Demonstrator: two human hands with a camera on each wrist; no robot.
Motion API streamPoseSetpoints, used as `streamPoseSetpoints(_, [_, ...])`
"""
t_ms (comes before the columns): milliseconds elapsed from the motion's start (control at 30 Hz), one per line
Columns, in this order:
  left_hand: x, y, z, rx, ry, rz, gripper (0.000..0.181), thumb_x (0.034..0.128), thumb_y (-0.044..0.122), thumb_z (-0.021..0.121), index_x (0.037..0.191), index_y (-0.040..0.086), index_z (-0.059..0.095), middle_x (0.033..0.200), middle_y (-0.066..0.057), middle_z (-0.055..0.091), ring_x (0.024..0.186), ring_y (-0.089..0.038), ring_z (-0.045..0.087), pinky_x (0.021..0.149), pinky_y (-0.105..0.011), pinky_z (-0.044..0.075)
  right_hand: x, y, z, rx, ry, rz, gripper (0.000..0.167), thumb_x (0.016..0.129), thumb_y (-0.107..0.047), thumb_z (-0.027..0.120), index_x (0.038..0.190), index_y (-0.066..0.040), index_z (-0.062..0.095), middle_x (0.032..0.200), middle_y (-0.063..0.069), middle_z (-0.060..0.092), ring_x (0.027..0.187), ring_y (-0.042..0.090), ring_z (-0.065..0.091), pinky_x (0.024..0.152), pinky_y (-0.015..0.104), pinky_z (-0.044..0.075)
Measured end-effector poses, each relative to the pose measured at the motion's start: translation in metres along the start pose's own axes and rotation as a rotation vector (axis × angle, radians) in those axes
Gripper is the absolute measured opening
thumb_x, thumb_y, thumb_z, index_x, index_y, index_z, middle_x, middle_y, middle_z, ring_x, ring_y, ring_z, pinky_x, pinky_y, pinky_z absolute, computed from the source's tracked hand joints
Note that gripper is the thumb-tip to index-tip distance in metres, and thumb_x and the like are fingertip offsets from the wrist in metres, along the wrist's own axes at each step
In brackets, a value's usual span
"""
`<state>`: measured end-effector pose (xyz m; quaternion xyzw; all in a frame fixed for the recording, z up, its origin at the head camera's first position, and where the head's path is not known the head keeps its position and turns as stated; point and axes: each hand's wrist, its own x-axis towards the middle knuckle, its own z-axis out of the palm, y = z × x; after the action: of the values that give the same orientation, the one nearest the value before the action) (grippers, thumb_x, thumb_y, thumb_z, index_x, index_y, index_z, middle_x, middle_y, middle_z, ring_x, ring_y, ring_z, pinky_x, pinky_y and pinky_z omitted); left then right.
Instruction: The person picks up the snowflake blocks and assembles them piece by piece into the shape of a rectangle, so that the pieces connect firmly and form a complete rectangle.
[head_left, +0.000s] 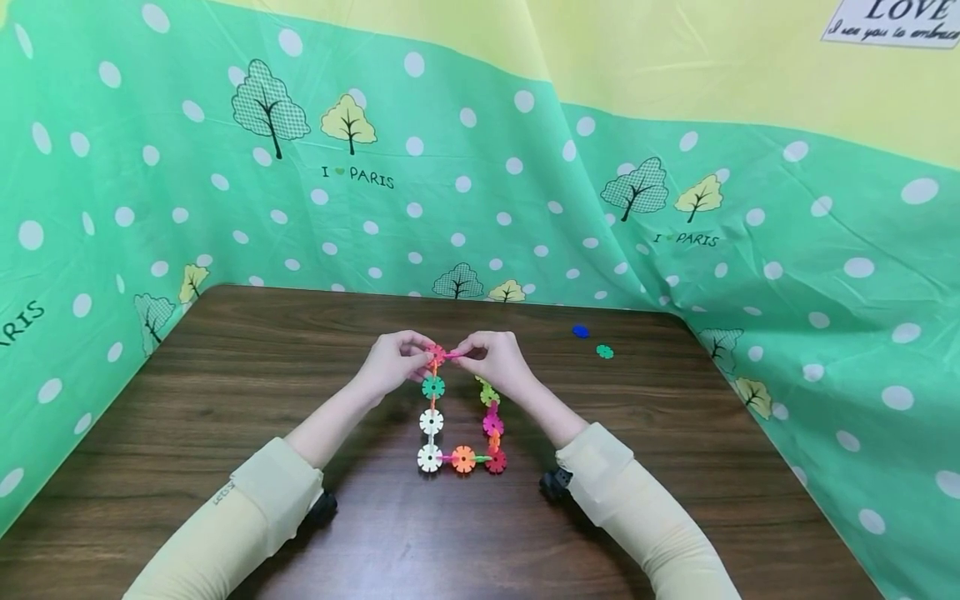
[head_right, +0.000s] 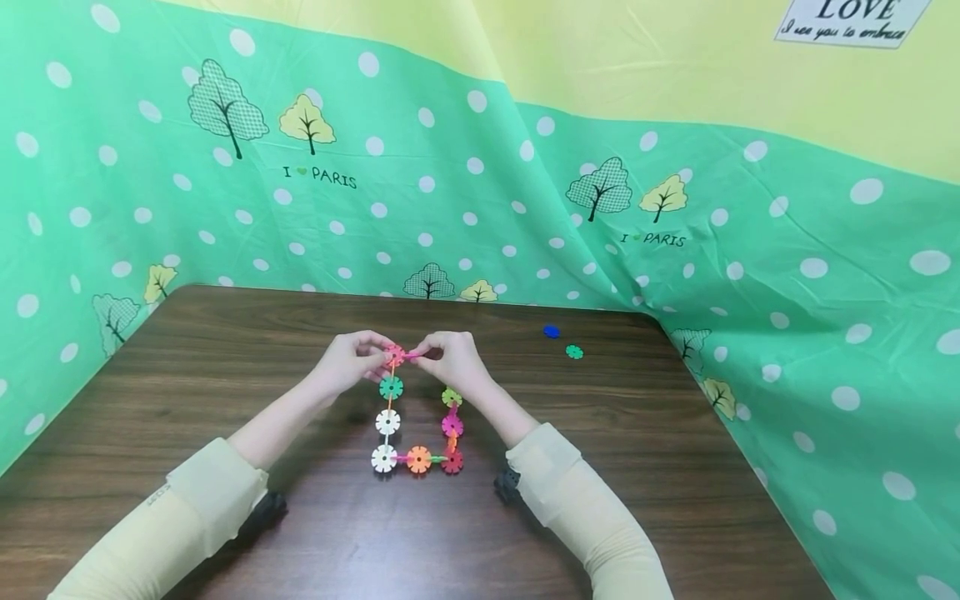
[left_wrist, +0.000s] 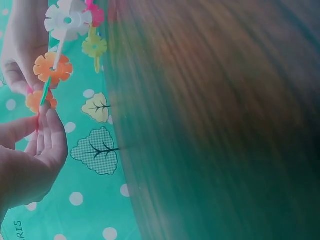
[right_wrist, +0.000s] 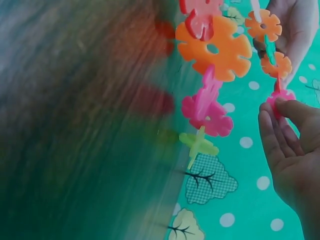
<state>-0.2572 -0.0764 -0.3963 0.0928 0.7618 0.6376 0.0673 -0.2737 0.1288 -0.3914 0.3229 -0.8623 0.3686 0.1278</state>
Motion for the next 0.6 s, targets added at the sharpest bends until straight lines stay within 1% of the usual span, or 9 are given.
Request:
streamPoseSetpoints(67, [0.0008, 0.0001, 0.0006, 0.0, 0.004, -0.001, 0.019, 0.0902, 0.003, 0.06, 0.108, -0.004, 0.062, 0.083, -0.015, 0.067, 0.062, -0.014, 0.064, 0.064, -0.033, 0.056, 0.0001, -0.0011, 0.0001, -0.001, 0.005, 0.001, 0.004, 0.079, -0.01, 0.075, 0.083, -0.008, 0.075, 0.078, 0.002, 0.071, 0.069, 0.01, 0.066, 0.063, 0.019, 0.053])
streamPoseSetpoints(167, [0.001, -0.0001, 0.0013, 0.004, 0.009, 0.014, 0.019, 0.0899, 0.002, 0.061, 0.108, -0.005, 0.062, 0.084, -0.017, 0.067, 0.062, -0.013, 0.064, 0.064, -0.033, 0.056, -0.0004, -0.0019, 0.0004, -0.003, 0.016, 0.007, 0.004, 0.079, -0.011, 0.076, 0.082, -0.009, 0.075, 0.077, 0.001, 0.072, 0.069, 0.009, 0.065, 0.063, 0.018, 0.052])
streamPoseSetpoints(400, [-0.001, -0.0006, 0.0015, 0.015, 0.021, 0.042, 0.019, 0.0881, -0.001, 0.062, 0.106, -0.008, 0.064, 0.084, -0.018, 0.069, 0.059, -0.012, 0.064, 0.064, -0.034, 0.057, -0.003, -0.0032, 0.0025, -0.008, 0.024, -0.028, 0.005, 0.079, -0.011, 0.076, 0.084, -0.01, 0.076, 0.078, 0.001, 0.072, 0.067, 0.006, 0.064, 0.062, 0.019, 0.052])
streamPoseSetpoints(600, [-0.0016, -0.0016, 0.0023, 0.007, 0.013, 0.07, 0.019, 0.0876, -0.002, 0.062, 0.105, -0.009, 0.064, 0.083, -0.018, 0.069, 0.059, -0.011, 0.064, 0.065, -0.037, 0.057, -0.0049, 0.0002, 0.005, 0.002, 0.048, -0.038, 0.004, 0.079, -0.011, 0.075, 0.083, -0.01, 0.076, 0.079, 0.0, 0.072, 0.068, 0.004, 0.064, 0.06, 0.019, 0.051])
